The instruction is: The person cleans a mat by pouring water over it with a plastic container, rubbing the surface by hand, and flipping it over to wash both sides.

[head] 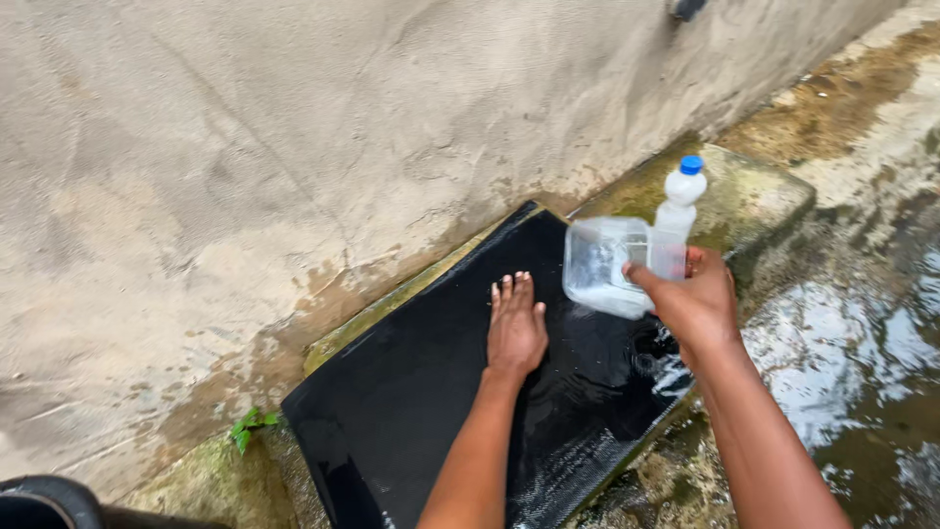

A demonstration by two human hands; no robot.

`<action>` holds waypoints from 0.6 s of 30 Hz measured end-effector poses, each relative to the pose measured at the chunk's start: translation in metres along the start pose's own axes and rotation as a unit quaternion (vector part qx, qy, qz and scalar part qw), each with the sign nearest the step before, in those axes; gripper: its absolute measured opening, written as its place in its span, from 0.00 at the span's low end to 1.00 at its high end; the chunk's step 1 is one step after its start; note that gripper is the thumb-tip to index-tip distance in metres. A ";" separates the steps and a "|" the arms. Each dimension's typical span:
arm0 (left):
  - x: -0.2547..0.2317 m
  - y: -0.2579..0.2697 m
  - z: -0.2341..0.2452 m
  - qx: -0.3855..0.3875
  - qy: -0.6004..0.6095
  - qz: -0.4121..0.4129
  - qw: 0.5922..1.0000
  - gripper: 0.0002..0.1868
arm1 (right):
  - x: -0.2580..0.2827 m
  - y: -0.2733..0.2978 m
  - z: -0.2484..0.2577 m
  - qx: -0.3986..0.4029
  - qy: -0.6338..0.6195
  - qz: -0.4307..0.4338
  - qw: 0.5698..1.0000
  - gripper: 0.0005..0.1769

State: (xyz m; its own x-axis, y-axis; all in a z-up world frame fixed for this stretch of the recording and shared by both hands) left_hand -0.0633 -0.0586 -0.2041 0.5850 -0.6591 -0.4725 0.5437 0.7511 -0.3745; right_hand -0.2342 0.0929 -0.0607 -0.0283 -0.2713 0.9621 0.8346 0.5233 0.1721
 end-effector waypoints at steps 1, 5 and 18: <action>0.001 -0.001 -0.002 0.022 -0.016 -0.011 1.000 0.30 | 0.003 0.006 -0.003 -0.037 0.084 0.078 0.993 0.37; 0.007 -0.008 0.009 0.052 -0.033 -0.017 0.998 0.32 | 0.018 0.032 -0.020 -0.041 0.224 0.166 0.960 0.39; 0.027 0.012 0.046 0.159 0.150 -0.018 0.976 0.36 | 0.009 0.098 -0.053 0.037 0.173 0.376 0.910 0.48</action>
State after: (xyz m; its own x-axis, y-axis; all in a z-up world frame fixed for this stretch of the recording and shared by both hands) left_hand -0.0134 -0.0695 -0.1851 0.3859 -0.6089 -0.6931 0.7474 0.6468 -0.1520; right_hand -0.1232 0.0992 -0.0466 0.7206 -0.0456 0.6919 0.5074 0.7148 -0.4812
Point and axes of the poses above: each hand's wrist, its own y-axis away from the middle knuckle, its own z-axis out of the back of the hand, x = y × z, the point moved 2 cm from there along -y, towards the middle knuckle, and after that the axes turned 2 degrees about -x, right-handed, at the moved point
